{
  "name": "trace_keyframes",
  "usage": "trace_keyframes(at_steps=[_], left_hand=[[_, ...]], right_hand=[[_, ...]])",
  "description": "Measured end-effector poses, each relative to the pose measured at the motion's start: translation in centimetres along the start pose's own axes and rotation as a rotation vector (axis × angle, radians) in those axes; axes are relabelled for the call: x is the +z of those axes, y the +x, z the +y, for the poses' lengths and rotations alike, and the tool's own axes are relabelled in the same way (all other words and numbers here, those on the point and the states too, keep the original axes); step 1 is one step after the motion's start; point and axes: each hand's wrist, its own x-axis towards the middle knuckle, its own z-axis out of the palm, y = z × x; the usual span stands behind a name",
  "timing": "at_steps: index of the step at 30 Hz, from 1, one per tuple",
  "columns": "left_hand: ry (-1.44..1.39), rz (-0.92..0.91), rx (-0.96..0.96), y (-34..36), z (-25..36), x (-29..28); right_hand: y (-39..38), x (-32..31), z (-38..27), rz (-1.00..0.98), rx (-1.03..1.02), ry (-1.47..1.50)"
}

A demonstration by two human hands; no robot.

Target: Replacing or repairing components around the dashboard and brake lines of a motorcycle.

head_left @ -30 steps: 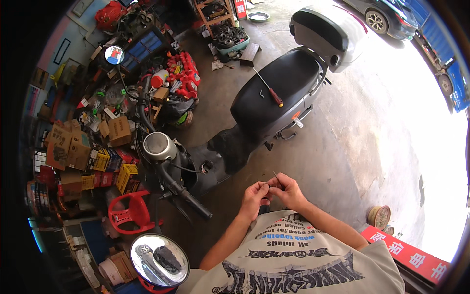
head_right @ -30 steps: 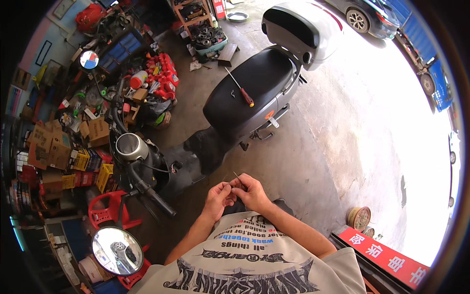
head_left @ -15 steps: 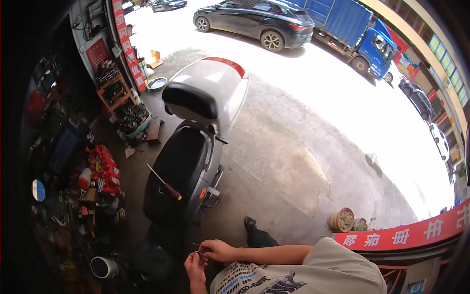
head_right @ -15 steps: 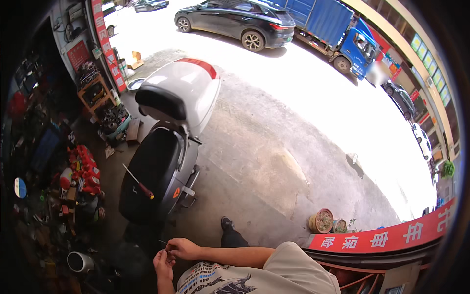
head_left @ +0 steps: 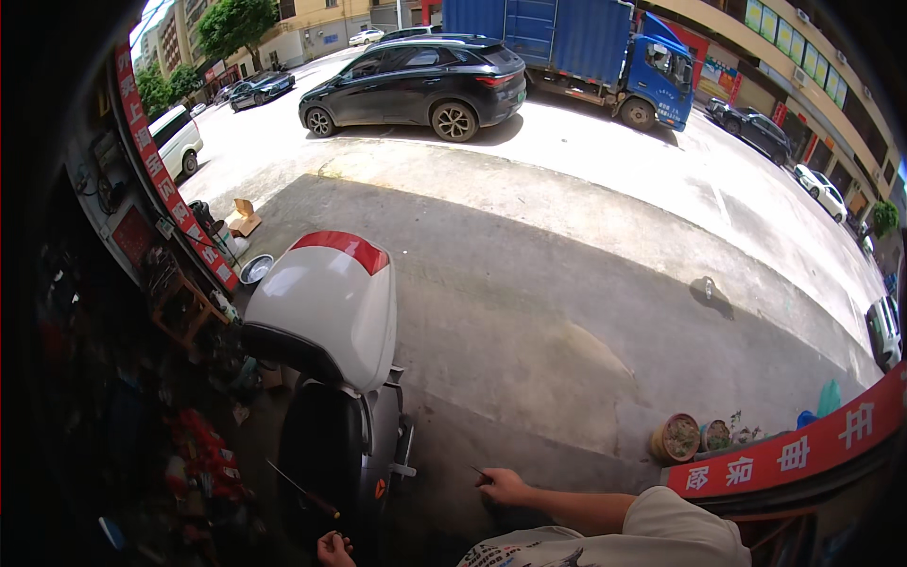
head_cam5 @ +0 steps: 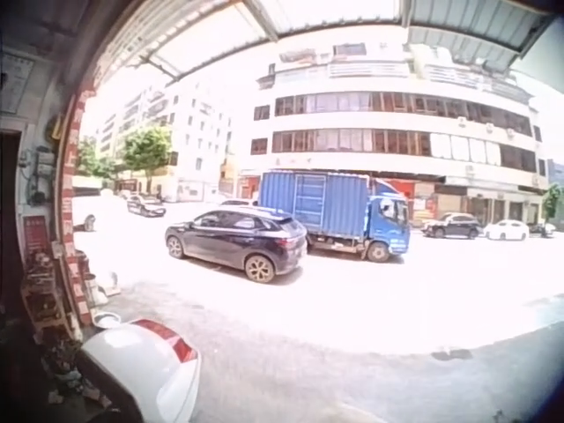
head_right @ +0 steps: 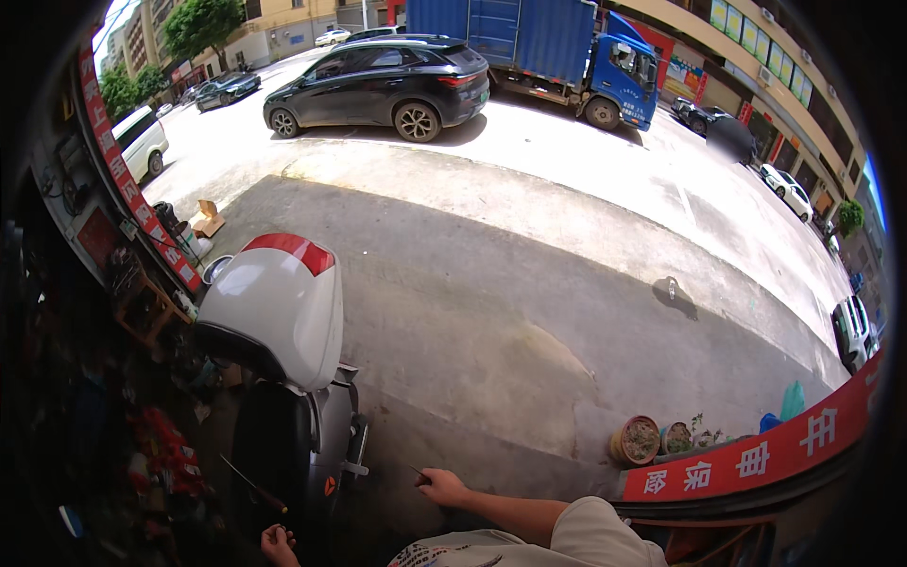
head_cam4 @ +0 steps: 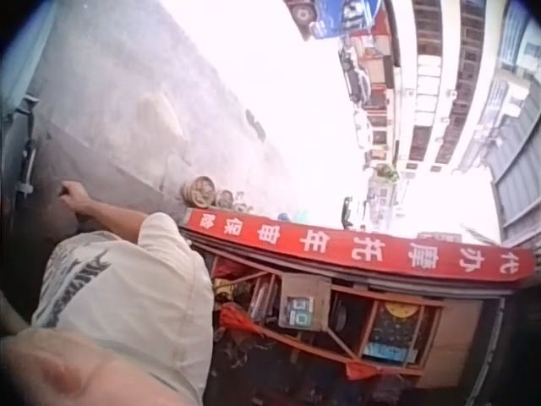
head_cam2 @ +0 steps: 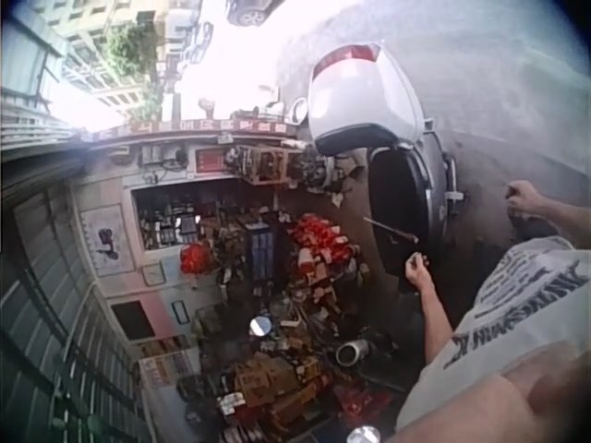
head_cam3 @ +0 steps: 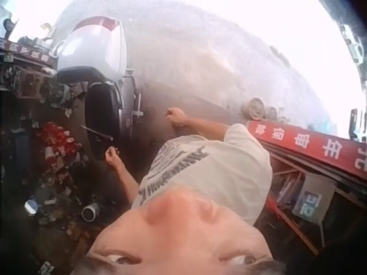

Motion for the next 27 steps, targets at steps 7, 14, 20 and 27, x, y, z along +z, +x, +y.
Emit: trace_keyframes(at_steps=[7, 14, 20, 27], left_hand=[[-0.009, 0.103, -0.067, 10.4, -3.9, -0.6], [0.345, 0.247, 0.197, 18.4, -6.4, -0.6], [0.393, 0.38, 0.276, 20.6, -9.4, -1.7], [0.349, 0.448, 0.205, 20.8, -10.1, -1.8]], right_hand=[[2.4, 4.6, -0.9, 0.054, 0.004, -0.031], [5.5, 9.3, -7.2, -0.062, 0.065, 0.006], [5.8, 12.8, -11.3, -0.057, 0.242, 0.044], [7.0, 13.5, -7.1, -0.05, 0.015, -0.052]])
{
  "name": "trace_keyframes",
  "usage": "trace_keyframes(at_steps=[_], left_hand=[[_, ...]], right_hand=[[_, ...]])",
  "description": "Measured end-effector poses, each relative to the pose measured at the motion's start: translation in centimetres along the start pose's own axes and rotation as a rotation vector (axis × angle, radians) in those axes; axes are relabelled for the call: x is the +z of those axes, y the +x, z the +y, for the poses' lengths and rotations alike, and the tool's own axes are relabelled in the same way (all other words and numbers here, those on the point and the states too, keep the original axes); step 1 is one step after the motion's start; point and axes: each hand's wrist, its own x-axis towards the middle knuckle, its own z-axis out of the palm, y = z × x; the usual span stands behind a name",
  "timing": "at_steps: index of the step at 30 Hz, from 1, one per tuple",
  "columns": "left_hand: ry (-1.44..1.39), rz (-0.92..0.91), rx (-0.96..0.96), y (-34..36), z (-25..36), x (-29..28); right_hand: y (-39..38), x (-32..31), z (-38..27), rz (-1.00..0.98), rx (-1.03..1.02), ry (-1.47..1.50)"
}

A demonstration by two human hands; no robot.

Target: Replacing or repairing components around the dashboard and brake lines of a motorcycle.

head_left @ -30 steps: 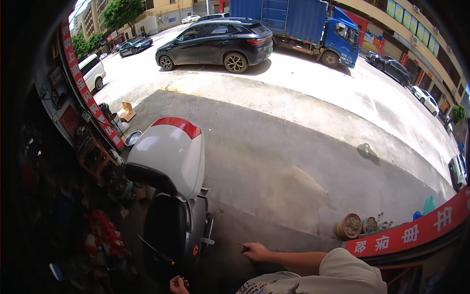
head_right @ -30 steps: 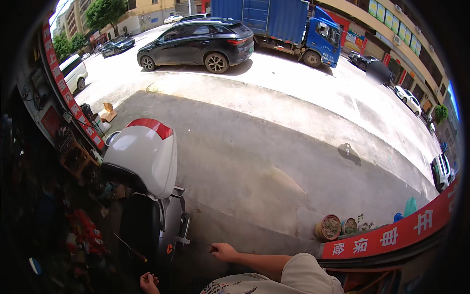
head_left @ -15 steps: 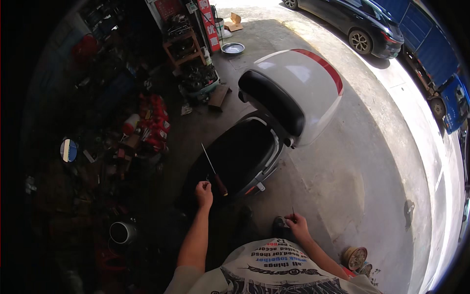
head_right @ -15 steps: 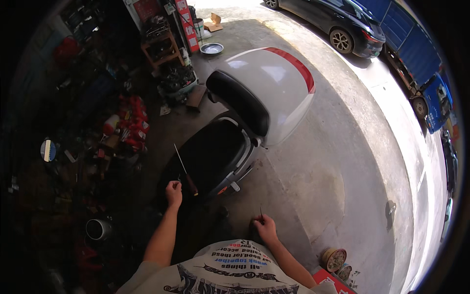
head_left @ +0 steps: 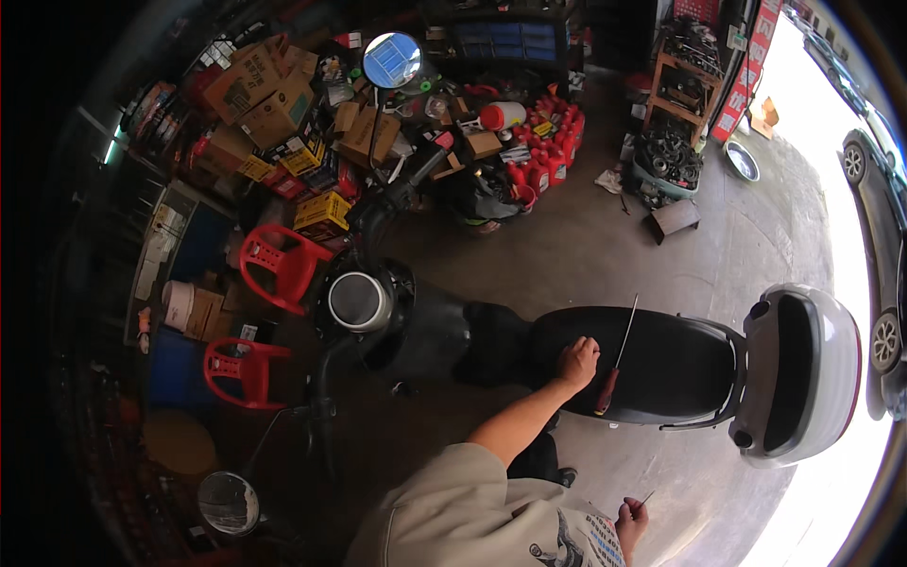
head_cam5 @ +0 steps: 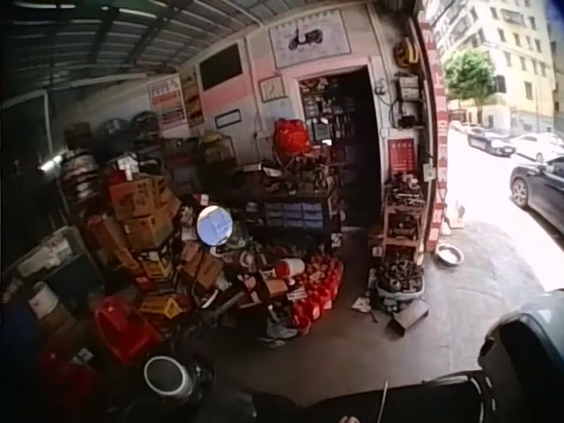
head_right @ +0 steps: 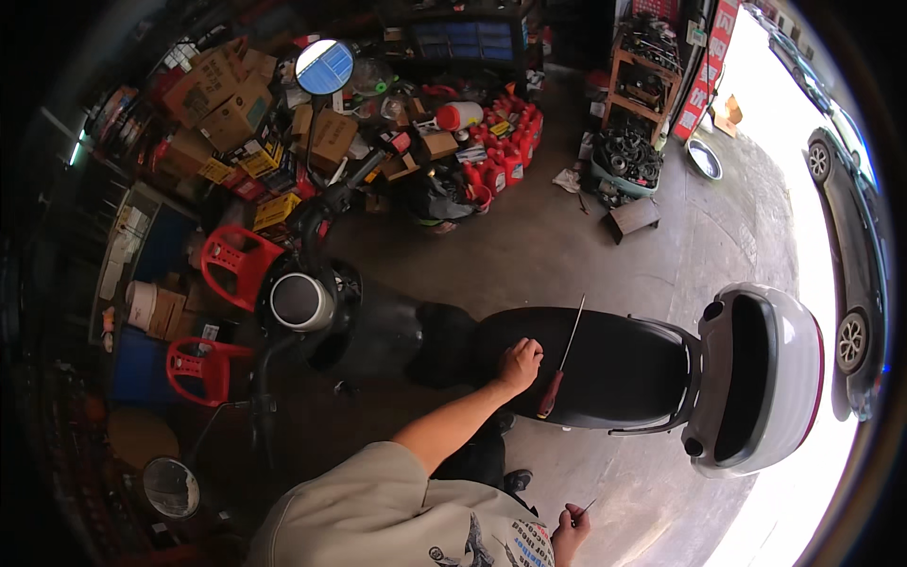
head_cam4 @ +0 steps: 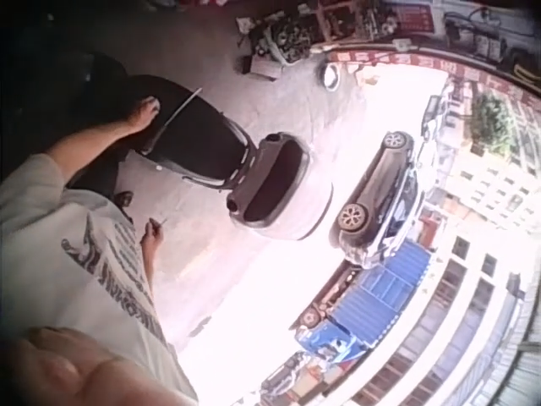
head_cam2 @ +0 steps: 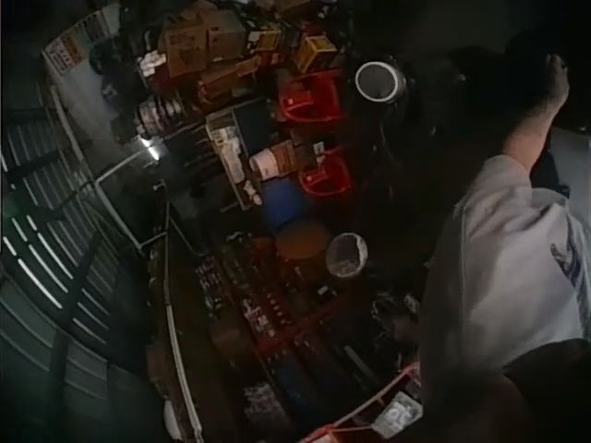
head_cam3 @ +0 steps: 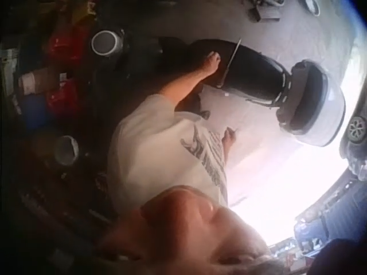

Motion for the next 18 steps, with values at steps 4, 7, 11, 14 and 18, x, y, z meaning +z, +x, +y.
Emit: trace_keyframes(at_steps=[4, 7, 11, 14, 18], left_hand=[[-0.037, 0.031, -0.022, 0.1, 0.3, -0.5], [-0.05, 0.024, -0.081, 0.5, 0.6, -1.0], [-0.024, 0.068, -0.047, 0.8, -0.3, -1.0], [0.016, 0.033, -0.011, 0.6, -1.6, -0.4], [0.051, 0.05, -0.009, 0.5, -1.5, -0.6]], right_hand=[[2.8, -0.8, 1.2, -0.156, 0.045, 0.029], [4.0, -0.3, 0.3, -0.167, 0.001, 0.005], [4.5, 0.3, -2.6, -0.186, -0.036, -0.053], [5.2, 0.5, -2.5, -0.186, -0.026, -0.012], [5.2, 0.8, -2.8, -0.201, -0.059, -0.026]])
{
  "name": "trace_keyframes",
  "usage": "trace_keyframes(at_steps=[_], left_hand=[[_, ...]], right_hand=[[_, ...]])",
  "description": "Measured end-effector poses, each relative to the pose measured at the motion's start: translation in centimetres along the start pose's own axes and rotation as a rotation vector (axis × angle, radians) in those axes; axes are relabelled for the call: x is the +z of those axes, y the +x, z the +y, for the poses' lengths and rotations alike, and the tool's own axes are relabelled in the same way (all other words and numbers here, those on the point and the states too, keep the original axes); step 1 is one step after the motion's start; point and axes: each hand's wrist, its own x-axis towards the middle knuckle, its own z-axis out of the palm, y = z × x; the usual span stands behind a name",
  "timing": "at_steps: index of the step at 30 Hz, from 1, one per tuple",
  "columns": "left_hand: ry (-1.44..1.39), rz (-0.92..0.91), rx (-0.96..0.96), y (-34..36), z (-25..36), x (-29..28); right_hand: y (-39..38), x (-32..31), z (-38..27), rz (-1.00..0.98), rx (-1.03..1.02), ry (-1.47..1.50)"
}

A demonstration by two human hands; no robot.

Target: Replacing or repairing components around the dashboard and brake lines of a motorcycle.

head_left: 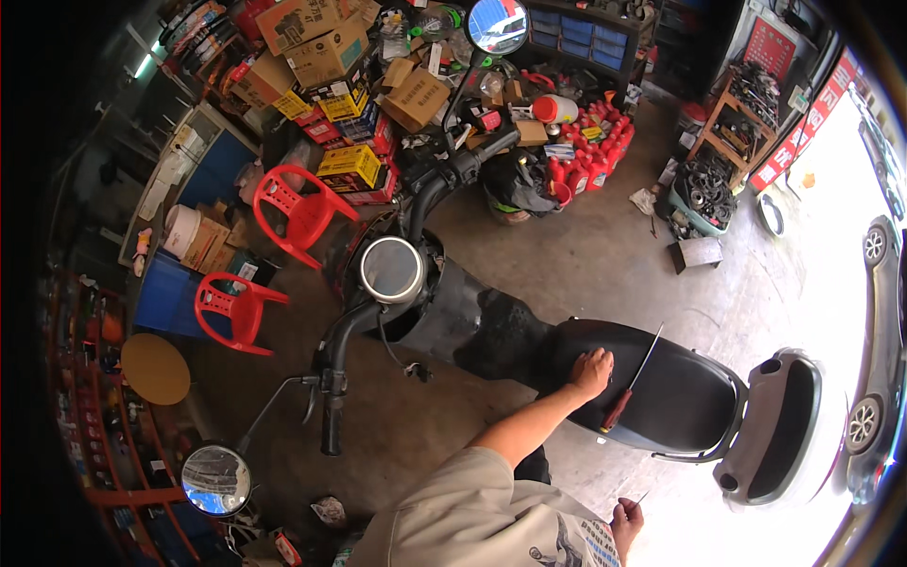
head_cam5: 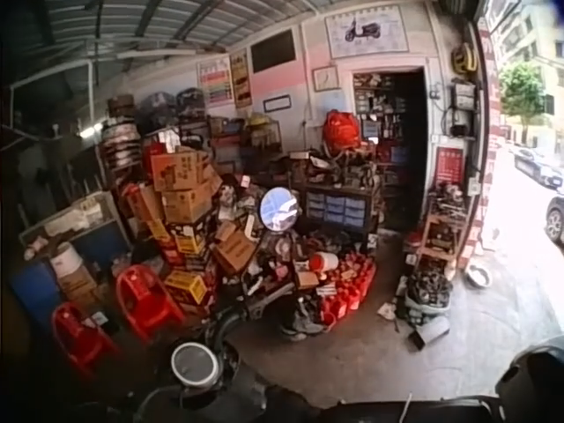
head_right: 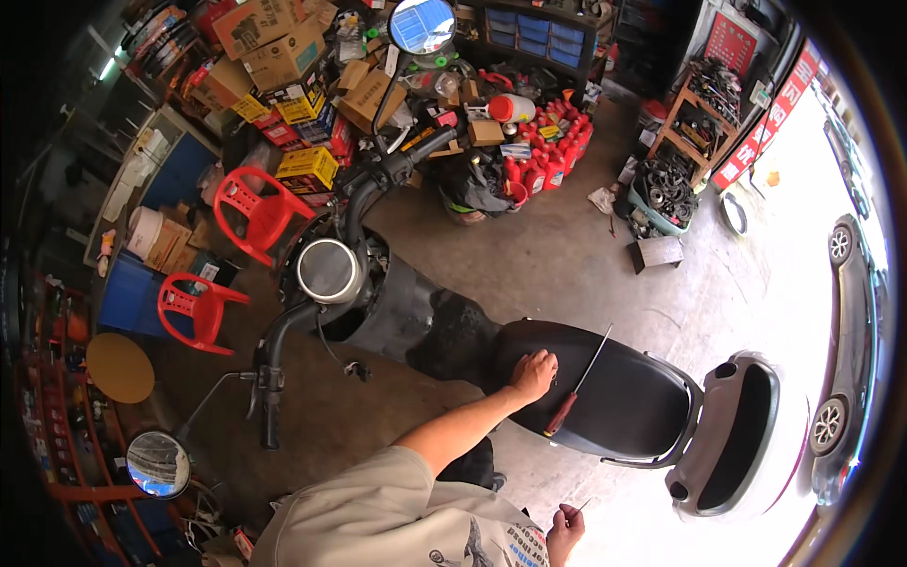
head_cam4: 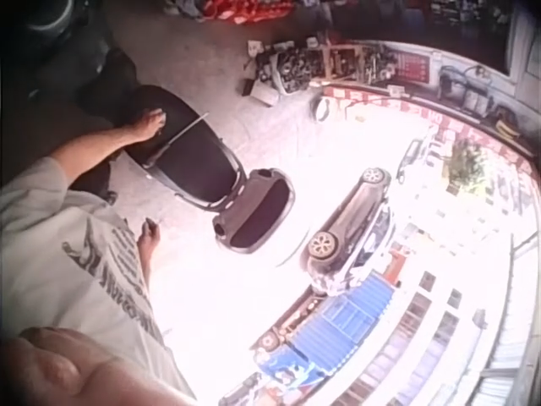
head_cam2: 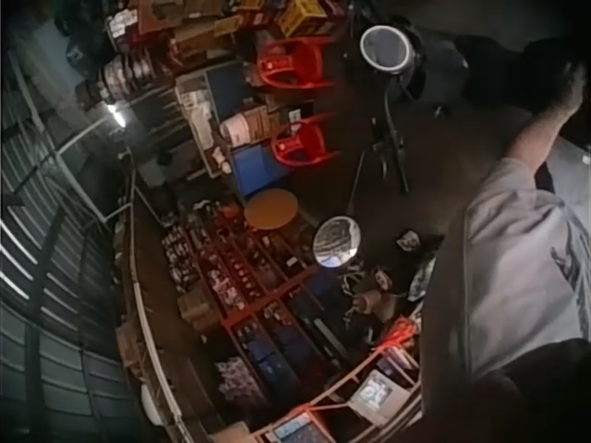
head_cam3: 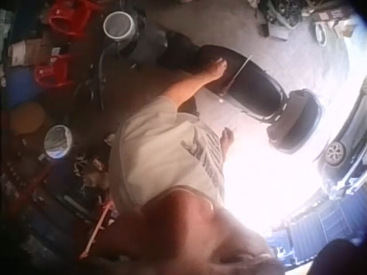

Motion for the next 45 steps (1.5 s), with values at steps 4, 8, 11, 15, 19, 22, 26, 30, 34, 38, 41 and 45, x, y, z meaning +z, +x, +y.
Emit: trace_keyframes(at_steps=[4, 8, 11, 15, 19, 22, 26, 30, 34, 38, 41, 45], left_hand=[[0.008, -0.029, 0.026, -0.1, -0.5, 0.0], [0.031, -0.064, 0.04, -0.2, -0.7, -0.2], [0.017, -0.084, 0.059, 0.0, -0.6, -0.5], [-0.029, -0.09, 0.067, -0.1, -0.7, -0.8], [-0.013, -0.102, 0.078, -0.1, -0.9, -0.8], [-0.024, -0.092, 0.077, 0.0, -0.8, -0.9], [-0.081, -0.098, 0.059, 0.0, -0.7, -1.6], [-0.136, -0.112, 0.016, 0.1, -0.6, -2.5], [-0.209, -0.098, -0.035, 0.2, -0.2, -2.8], [-0.204, -0.024, -0.037, -1.0, -0.8, -3.6], [-0.193, 0.04, -0.071, -3.0, -1.1, -5.0], [-0.213, 0.115, -0.162, -7.2, -1.3, -7.0]], right_hand=[[-0.9, 0.9, -2.2, 0.009, 0.003, -0.089], [-1.6, 1.0, -3.4, 0.027, 0.056, -0.053], [-1.8, 1.0, -3.3, 0.057, 0.046, -0.03], [-2.1, 1.1, -3.7, 0.063, 0.059, -0.036], [-2.4, 1.4, -3.8, 0.075, 0.082, -0.024], [-2.3, 1.5, -2.8, 0.091, 0.029, -0.012], [-2.6, 1.9, -4.0, 0.086, 0.057, -0.003], [-2.5, 2.0, -4.2, 0.064, 0.078, -0.005], [-1.8, 1.3, -1.5, 0.046, 0.062, -0.042], [-1.2, 0.5, 1.7, -0.03, 0.078, -0.026], [-0.4, -1.9, 8.1, -0.092, 0.1, -0.046], [1.0, -11.7, 24.3, -0.409, 0.173, -0.543]])
